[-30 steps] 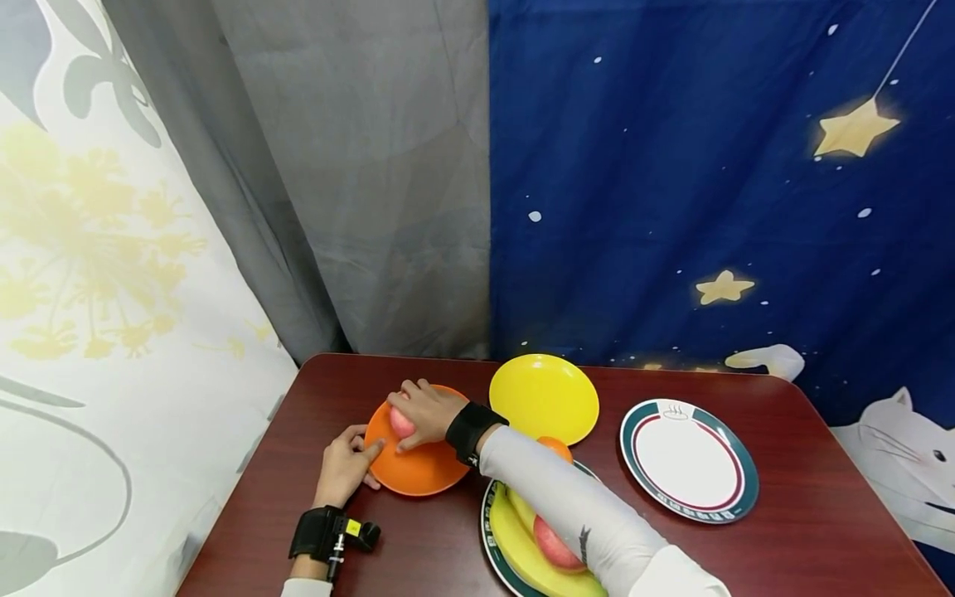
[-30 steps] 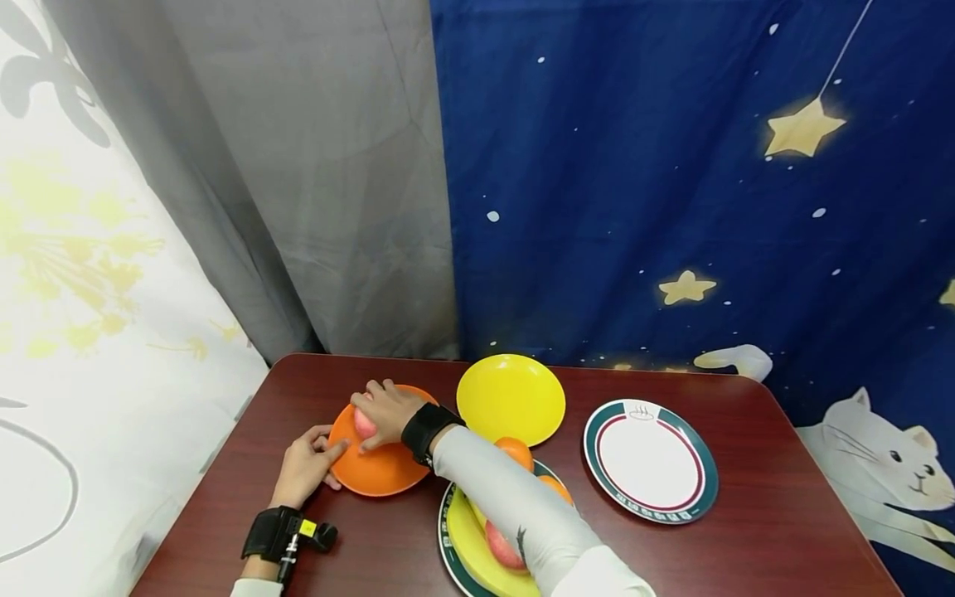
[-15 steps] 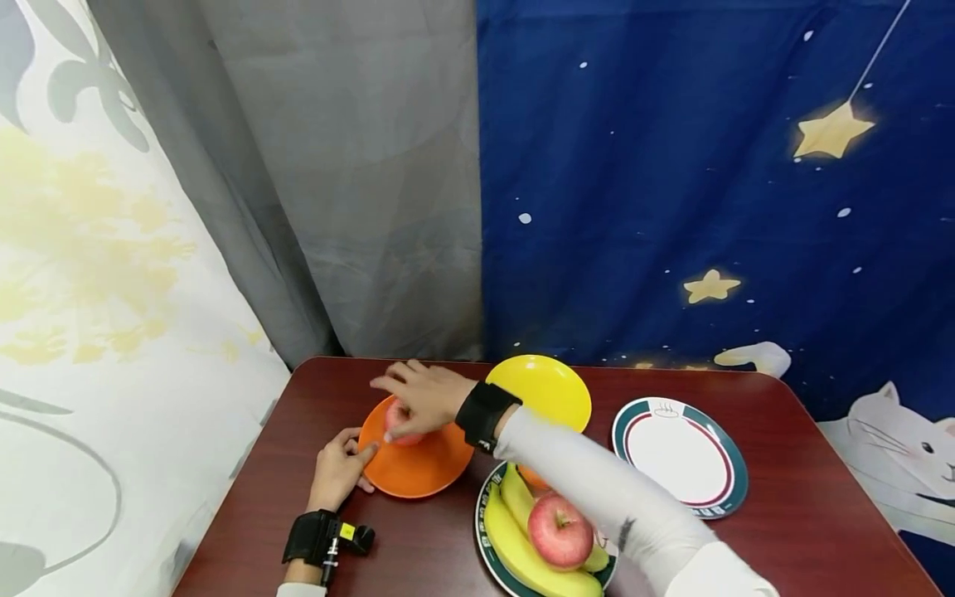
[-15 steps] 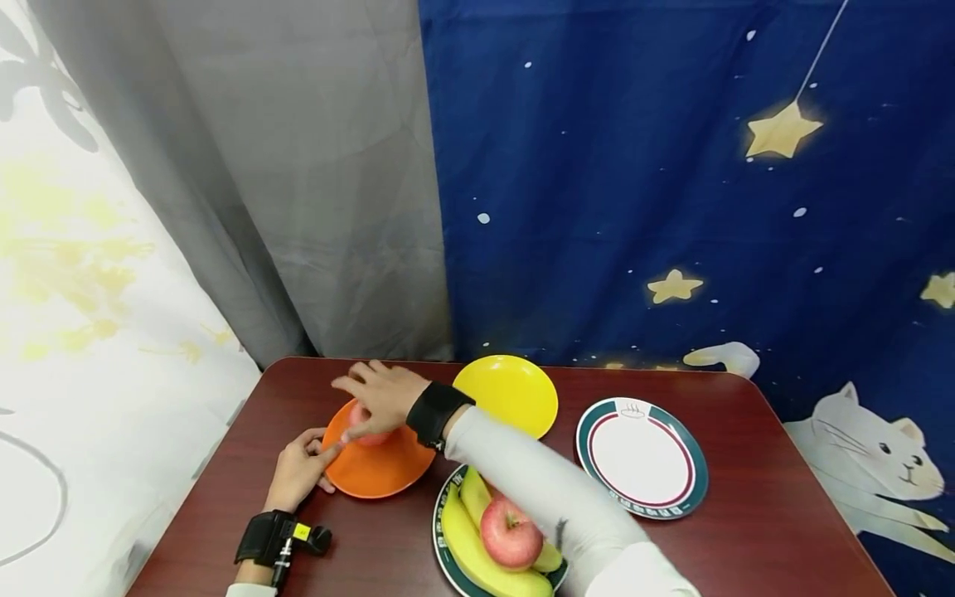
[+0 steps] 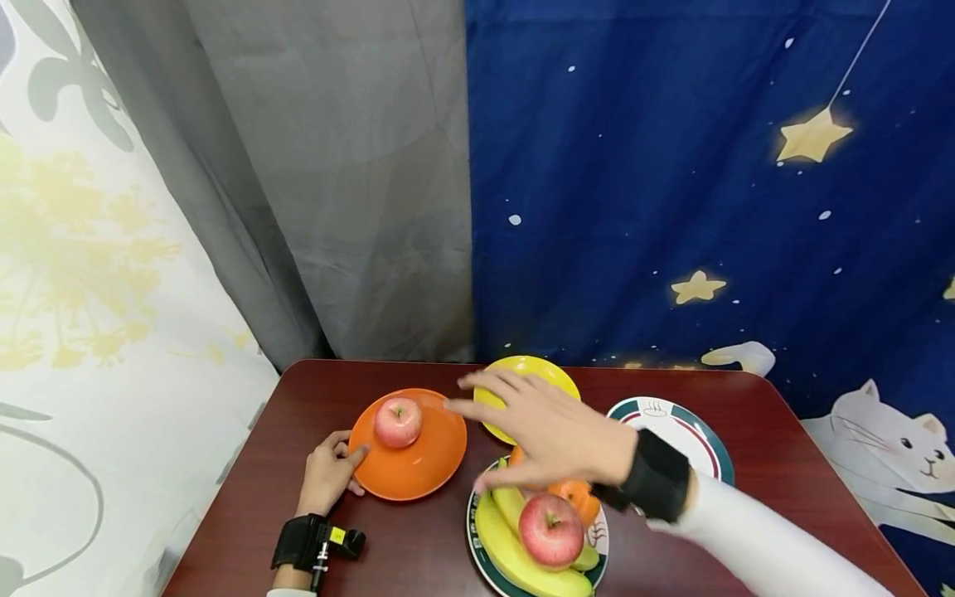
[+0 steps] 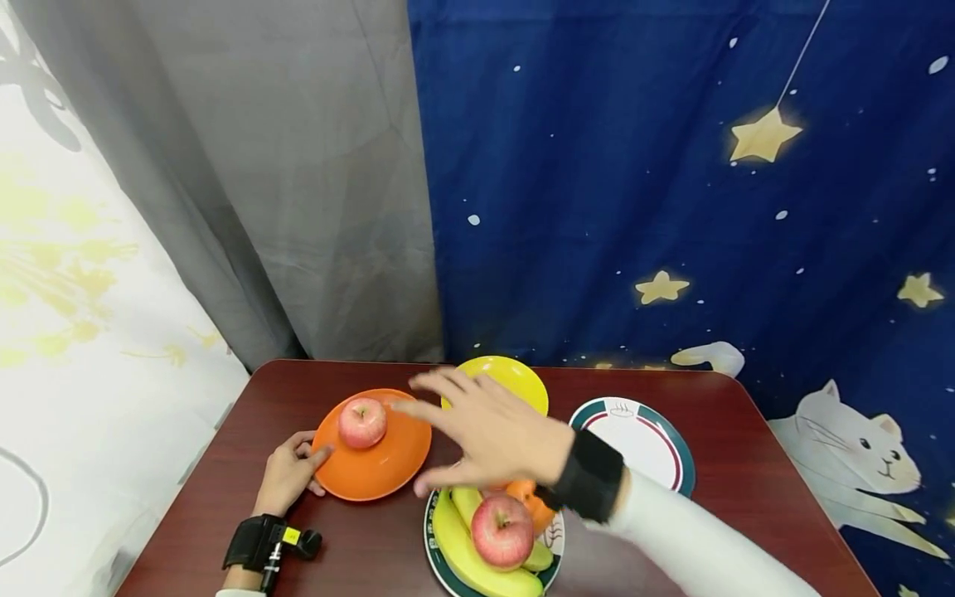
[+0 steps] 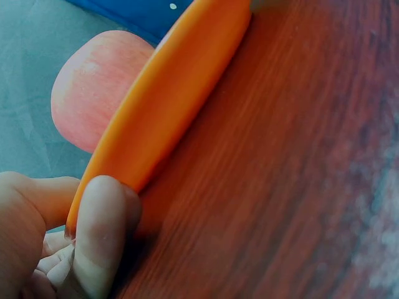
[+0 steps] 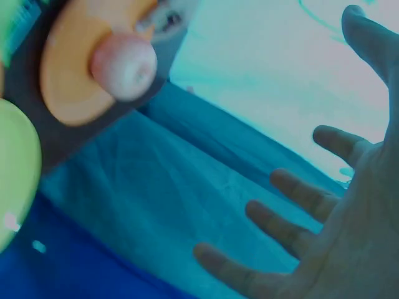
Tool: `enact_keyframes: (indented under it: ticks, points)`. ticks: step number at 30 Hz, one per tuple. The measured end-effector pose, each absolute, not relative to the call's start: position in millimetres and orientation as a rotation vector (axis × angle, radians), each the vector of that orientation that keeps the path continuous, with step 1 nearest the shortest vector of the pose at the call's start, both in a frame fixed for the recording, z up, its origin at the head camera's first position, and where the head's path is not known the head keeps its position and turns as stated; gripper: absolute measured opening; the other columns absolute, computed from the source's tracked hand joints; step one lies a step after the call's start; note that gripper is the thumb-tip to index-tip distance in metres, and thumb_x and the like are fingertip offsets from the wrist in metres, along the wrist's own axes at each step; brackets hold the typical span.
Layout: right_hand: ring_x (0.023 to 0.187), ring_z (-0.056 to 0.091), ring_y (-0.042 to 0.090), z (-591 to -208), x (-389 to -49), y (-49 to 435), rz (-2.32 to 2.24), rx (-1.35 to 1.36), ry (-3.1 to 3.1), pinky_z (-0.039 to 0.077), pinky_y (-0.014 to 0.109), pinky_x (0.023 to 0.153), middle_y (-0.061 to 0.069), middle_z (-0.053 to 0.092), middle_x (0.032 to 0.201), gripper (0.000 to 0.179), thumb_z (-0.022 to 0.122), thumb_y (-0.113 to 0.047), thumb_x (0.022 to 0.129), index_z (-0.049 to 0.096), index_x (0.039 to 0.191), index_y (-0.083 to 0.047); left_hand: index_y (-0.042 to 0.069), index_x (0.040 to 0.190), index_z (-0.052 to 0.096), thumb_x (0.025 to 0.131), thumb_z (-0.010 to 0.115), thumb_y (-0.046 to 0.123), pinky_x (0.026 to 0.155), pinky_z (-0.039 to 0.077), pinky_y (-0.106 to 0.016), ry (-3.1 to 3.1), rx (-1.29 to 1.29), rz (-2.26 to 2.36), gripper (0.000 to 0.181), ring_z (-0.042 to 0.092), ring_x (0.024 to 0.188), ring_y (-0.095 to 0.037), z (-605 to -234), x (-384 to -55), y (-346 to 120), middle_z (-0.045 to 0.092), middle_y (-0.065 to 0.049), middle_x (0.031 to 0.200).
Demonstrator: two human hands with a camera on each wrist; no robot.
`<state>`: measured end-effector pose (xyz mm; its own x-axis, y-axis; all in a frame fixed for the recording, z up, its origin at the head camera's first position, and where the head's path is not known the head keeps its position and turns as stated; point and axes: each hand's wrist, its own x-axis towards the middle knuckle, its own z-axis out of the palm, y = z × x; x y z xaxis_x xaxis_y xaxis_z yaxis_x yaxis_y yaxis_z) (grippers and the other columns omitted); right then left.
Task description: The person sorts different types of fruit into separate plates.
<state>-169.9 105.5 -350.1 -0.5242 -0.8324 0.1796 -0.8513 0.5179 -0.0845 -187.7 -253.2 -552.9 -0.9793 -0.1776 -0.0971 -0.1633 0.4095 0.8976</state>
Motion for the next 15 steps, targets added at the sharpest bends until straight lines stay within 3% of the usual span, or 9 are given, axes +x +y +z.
enact_keyframes:
  ticks: [6,11,15]
  points:
    - [0.146,0.043,0.023,-407.9,-123.2,133.0,0.231,1.378,-2.795,0.051,0.053,0.106,-0.002,0.045,0.165,0.086,0.052,-0.089,0.088,0.045,0.160,-0.042,-0.004,0.140,0.058,0.101,0.072,0.016,0.050,0.060,-0.035,-2.612,0.317,-1.664,0.047,0.068,0.047,-0.025,-553.9,-188.3,-253.9,0.060,-0.009,0.081]
    - [0.137,0.048,0.024,-444.5,-103.8,141.4,0.218,1.318,-2.851,0.051,0.059,0.101,0.001,0.051,0.159,0.081,0.060,-0.083,0.089,0.051,0.156,-0.039,-0.003,0.140,0.058,0.101,0.072,0.017,0.050,0.060,-0.035,-2.613,0.317,-1.670,0.046,0.068,0.047,-0.024,-553.6,-189.8,-253.0,0.058,-0.008,0.081]
    - [0.130,0.050,0.022,-461.8,-96.8,143.2,0.195,1.302,-2.805,0.053,0.053,0.097,-0.001,0.055,0.150,0.070,0.071,-0.070,0.090,0.056,0.150,-0.036,-0.003,0.141,0.058,0.102,0.072,0.018,0.050,0.060,-0.036,-2.620,0.322,-1.667,0.046,0.068,0.047,-0.024,-553.9,-187.5,-252.6,0.059,-0.008,0.081]
